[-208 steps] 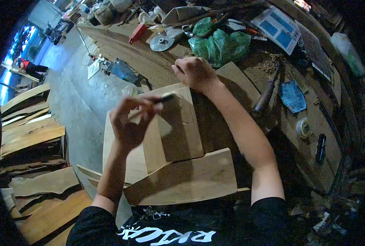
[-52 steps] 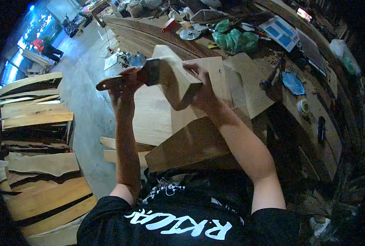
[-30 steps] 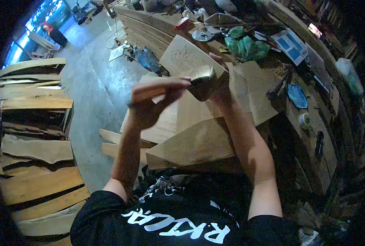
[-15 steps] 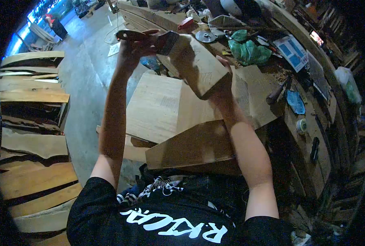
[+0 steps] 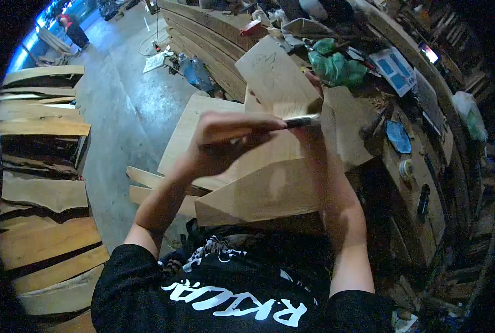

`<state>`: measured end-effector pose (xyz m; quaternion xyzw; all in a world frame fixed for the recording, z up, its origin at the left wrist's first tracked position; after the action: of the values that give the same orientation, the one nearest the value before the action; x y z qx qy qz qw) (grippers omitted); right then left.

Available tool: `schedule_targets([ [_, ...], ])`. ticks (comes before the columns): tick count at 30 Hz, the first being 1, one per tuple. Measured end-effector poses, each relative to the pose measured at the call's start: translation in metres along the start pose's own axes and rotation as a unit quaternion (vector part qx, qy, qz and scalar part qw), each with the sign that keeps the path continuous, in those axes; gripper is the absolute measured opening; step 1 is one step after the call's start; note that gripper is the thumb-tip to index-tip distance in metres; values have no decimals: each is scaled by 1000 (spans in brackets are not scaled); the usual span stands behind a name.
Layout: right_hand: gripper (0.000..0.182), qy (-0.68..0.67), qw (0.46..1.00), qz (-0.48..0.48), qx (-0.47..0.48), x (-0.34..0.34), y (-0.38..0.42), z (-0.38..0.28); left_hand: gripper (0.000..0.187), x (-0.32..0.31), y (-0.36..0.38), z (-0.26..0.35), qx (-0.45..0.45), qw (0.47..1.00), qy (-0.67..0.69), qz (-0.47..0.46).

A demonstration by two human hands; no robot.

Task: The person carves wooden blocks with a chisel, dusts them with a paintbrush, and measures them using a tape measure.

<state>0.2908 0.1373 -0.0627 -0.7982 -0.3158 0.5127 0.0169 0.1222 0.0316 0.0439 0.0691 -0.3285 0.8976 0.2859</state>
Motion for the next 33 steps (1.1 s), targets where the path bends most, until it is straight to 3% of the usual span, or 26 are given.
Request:
schedule_targets([
  [1,78,-28,999,-18,12,21,-3,7,21,9,-8,3,39,998,-55,-7],
  [3,74,94,994,-23,41,30,-2,5,16,27,-22,-15,3,997,-75,34],
  [4,71,242,968,-9,58,25,8,1,18,37,-30,-37,15,999,1,52],
  [5,70,281,957,7,64,15,11,1,21,49,-39,-57,26,994,77,70],
  [6,68,320,945,24,69,5,15,0,19,63,-47,-64,9,996,-42,81],
  [7,68,253,965,42,62,-14,10,3,16,76,-55,-71,-8,983,-161,92],
  [8,67,184,979,61,55,-35,4,7,19,90,-62,-94,88,988,-19,127],
  [10,66,44,993,98,41,-57,-4,15,19,107,-61,-100,91,973,-89,194],
  [11,69,41,991,112,53,-53,-4,14,20,113,-59,-101,91,962,-123,225],
  [12,73,38,989,125,65,-48,-4,12,21,110,-59,-97,18,964,-81,253],
  [15,76,57,974,190,108,-35,-4,6,21,82,-48,-95,-21,965,-117,235],
  [16,76,67,967,216,121,-30,-4,5,22,68,-41,-95,24,967,-131,217],
  [19,79,56,984,137,100,-23,-2,7,32,32,-24,-74,1,976,-84,203],
  [20,74,198,962,120,146,-23,3,0,35,20,-19,-68,-22,976,-67,204],
  [22,65,467,851,75,227,-34,17,-8,42,-3,-10,-55,-29,982,-52,180],
  [25,47,711,667,65,211,7,43,-17,47,-28,-6,-45,-55,982,-83,159],
  [27,36,741,632,98,206,6,46,-18,51,-32,-9,-43,-70,980,-122,142],
  [30,30,716,649,139,216,-2,41,-20,50,-30,-12,-43,-80,979,-129,133],
  [31,30,747,626,132,183,9,33,-24,49,-27,-12,-43,-81,980,-119,135],
  [33,34,795,564,97,202,4,24,-25,46,-20,-11,-39,-82,982,-102,133],
])
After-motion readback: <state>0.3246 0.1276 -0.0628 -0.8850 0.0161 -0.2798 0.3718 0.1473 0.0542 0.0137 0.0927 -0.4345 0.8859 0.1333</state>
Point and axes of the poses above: each hand's wrist, its own y-axis away from the middle knuckle, its own x-axis out of the back of the hand, z = x × y, the point moved 6 cm from there along -y, towards the middle knuckle, and after that the axes turned 5 degrees about x, right-handed, at the moved point
